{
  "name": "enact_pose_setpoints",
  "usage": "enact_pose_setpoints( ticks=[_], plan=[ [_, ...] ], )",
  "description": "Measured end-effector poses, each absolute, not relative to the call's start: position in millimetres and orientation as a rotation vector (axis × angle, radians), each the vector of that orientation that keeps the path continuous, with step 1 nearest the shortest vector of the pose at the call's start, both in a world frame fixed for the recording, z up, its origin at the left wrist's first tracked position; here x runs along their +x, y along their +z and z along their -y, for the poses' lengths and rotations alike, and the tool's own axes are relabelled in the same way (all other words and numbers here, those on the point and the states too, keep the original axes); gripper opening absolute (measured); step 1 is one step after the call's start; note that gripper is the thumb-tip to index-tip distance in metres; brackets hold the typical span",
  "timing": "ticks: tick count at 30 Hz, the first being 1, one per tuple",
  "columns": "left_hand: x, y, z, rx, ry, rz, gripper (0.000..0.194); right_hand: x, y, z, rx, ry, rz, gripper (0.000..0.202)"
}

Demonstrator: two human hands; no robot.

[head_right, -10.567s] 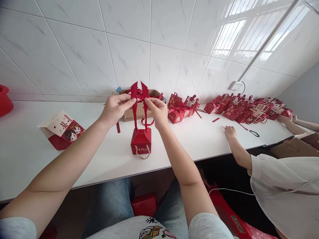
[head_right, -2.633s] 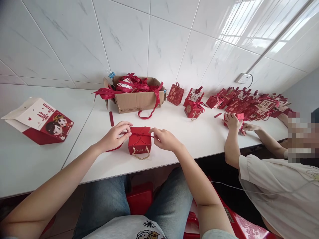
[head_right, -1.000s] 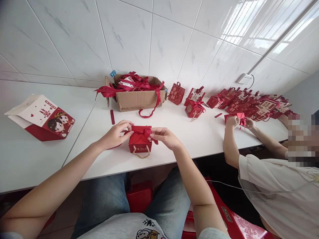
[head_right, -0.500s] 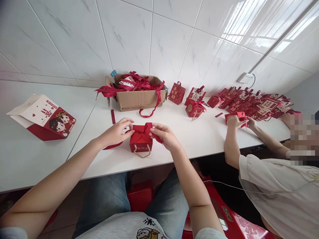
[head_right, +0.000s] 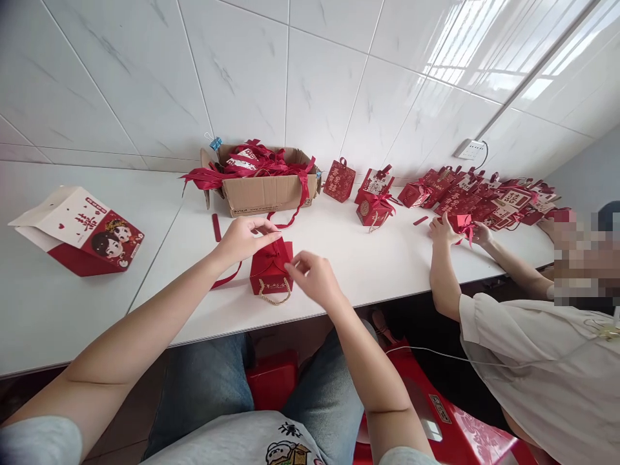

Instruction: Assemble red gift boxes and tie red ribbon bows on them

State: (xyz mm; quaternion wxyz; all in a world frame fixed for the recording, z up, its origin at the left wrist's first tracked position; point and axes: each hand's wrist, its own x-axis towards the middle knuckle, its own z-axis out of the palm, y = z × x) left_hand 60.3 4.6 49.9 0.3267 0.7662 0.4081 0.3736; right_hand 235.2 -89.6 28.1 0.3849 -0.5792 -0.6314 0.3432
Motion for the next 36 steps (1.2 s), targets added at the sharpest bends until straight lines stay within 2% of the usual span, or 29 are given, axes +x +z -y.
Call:
enact_pose_setpoints(
  ticks=[4,8,13,15,19,24,29,36],
  plan=[
    [60,48,-8,2.003,0.947,-1.090,0.023,246,44,123,-1.658,0.767,2.071,0.023],
    [60,49,-11,2.044,0.916,-1.050,0.025,250,43,93,-1.461,0.620,1.752,0.026],
    [58,52,-10,2.058,0.871,-1.013,0.022,238,15,40,-1.306,1.034,1.492,0.044],
    [58,53,-9,2.059,0.877,-1.008,0.020,232,6,34,-1.254,1.120,1.435,0.045],
    [59,54,-8,2.056,0.891,-0.999,0.017,226,-3,36,-1.185,1.176,1.370,0.038],
    [47,49,-6,2.036,0.899,-1.014,0.024,224,-6,36,-1.184,1.041,1.357,0.024],
    [24,31,-5,2.199,0.668,-1.166,0.024,227,-4,37,-1.088,1.216,1.302,0.022],
    [26,26,-9,2.258,0.554,-1.188,0.021,247,-4,36,-1.054,1.135,1.631,0.019]
  ],
)
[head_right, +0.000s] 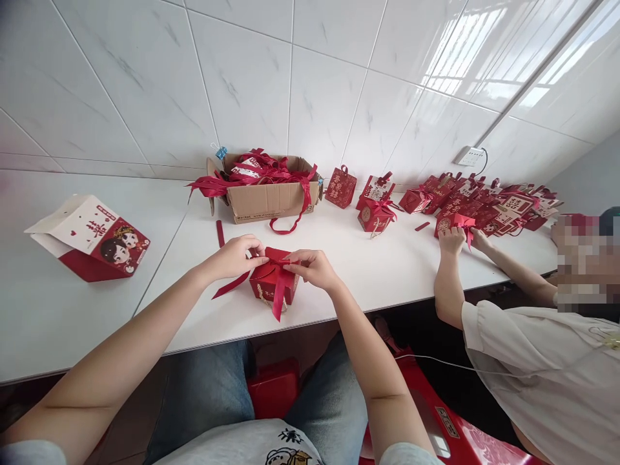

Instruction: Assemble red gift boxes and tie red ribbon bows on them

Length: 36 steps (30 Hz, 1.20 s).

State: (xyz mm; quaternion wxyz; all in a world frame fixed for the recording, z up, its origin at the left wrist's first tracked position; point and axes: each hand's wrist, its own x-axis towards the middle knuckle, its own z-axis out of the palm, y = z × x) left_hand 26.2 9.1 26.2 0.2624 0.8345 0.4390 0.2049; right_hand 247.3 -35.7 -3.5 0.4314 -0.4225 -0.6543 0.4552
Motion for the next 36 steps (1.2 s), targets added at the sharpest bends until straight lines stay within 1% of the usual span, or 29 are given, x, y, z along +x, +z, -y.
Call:
enact_pose_setpoints(
  ticks=[6,10,13,16,18,21,24,27,31,33,35,36],
  plan=[
    [34,25,-10,2.205,0.610,-1.193,0.014,255,-4,36,-0.995,1.034,1.833,0.013],
    [40,24,-9,2.179,0.641,-1.280,0.010,252,2,38,-1.012,1.195,1.889,0.016],
    [38,24,-10,2.162,0.639,-1.287,0.014,248,8,39,-1.061,1.321,1.805,0.017],
    [32,27,-10,2.195,0.626,-1.277,0.021,241,15,39,-1.129,1.426,1.591,0.016],
    [27,33,-11,2.292,0.593,-1.192,0.023,235,20,39,-1.215,1.466,1.457,0.013],
    [23,51,-13,2.481,0.454,-0.880,0.017,227,27,38,-1.378,1.424,1.361,0.007],
    [27,72,-17,2.600,0.338,-0.718,0.017,221,31,34,-1.462,1.338,1.345,0.014],
    [40,90,-22,2.655,0.214,-0.709,0.021,219,31,31,-1.522,1.244,1.392,0.016],
    [63,97,-31,2.565,0.120,-0.821,0.017,220,28,34,-1.482,1.229,1.510,0.012],
    [71,91,-36,2.471,0.128,-0.894,0.014,222,27,37,-1.406,1.276,1.535,0.011],
    [73,81,-39,2.410,0.221,-0.909,0.012,222,26,39,-1.362,1.277,1.540,0.019],
    [73,75,-40,2.401,0.325,-0.934,0.011,222,26,40,-1.356,1.259,1.538,0.025]
  ],
)
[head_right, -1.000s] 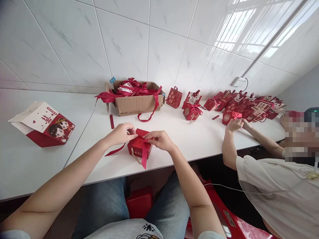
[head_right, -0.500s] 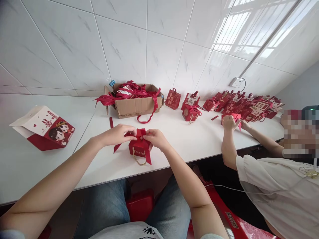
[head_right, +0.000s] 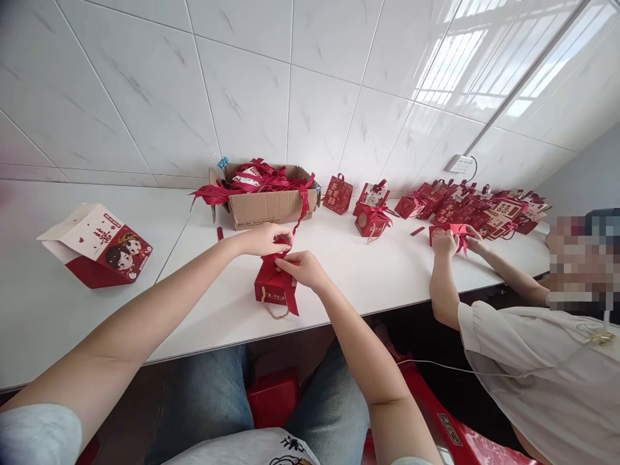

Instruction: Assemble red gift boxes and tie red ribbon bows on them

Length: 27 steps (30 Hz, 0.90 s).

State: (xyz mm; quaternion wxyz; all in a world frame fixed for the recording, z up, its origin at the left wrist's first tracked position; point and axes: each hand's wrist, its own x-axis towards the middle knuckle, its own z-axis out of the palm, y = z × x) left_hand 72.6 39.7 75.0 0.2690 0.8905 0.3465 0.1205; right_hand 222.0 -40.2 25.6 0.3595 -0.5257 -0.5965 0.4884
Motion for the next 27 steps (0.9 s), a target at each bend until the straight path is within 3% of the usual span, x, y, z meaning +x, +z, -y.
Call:
enact_pose_setpoints(
  ticks=[5,9,13,18,23,27],
  plan=[
    [52,47,-32,2.155,0.900,-1.323,0.019,218,19,41,-1.352,1.190,1.494,0.035],
    [38,32,-23,2.088,0.708,-1.048,0.031,216,12,41,-1.333,1.142,1.480,0.036],
    [39,22,-20,2.089,0.831,-0.902,0.029,215,6,42,-1.300,1.115,1.437,0.035],
    [38,16,-16,1.983,0.818,-0.727,0.022,214,-2,43,-1.178,1.066,1.357,0.048],
    [34,12,-14,1.954,0.841,-0.640,0.017,213,-6,44,-1.113,1.072,1.379,0.036],
    [33,9,-16,2.010,0.850,-0.606,0.026,215,-4,45,-1.155,1.051,1.422,0.035]
  ],
)
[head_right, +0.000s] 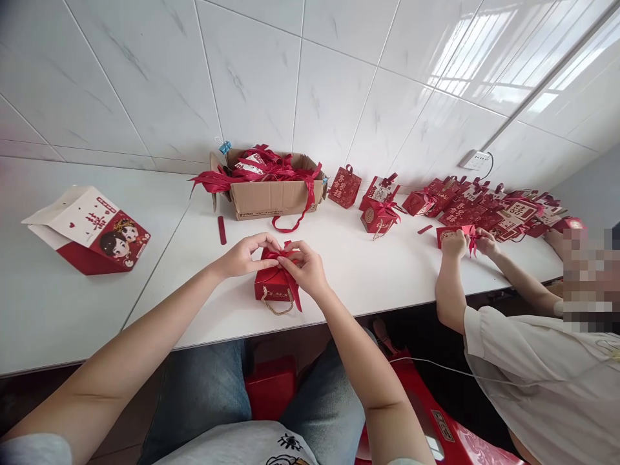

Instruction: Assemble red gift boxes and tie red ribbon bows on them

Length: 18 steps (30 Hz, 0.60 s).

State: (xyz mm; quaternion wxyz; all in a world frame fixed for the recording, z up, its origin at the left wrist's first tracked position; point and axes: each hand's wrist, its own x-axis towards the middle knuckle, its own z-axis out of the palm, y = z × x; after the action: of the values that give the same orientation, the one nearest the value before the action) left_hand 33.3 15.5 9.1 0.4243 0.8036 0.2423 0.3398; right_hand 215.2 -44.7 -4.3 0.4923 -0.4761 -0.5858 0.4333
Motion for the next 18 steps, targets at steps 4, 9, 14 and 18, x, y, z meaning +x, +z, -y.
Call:
enact_pose_setpoints(
  ticks=[4,9,14,18],
  plan=[
    [35,5,-17,1.986,0.855,-0.639,0.025,215,-4,46,-1.175,1.054,1.385,0.037],
    [39,2,-16,1.962,0.920,-0.686,0.026,210,-8,49,-1.241,0.913,1.356,0.028],
    [41,0,-13,1.921,0.989,-0.737,0.032,205,-10,53,-1.345,0.772,1.336,0.025],
    [42,-1,-11,1.922,1.014,-0.743,0.028,209,-8,52,-1.355,0.516,1.479,0.019]
  ],
)
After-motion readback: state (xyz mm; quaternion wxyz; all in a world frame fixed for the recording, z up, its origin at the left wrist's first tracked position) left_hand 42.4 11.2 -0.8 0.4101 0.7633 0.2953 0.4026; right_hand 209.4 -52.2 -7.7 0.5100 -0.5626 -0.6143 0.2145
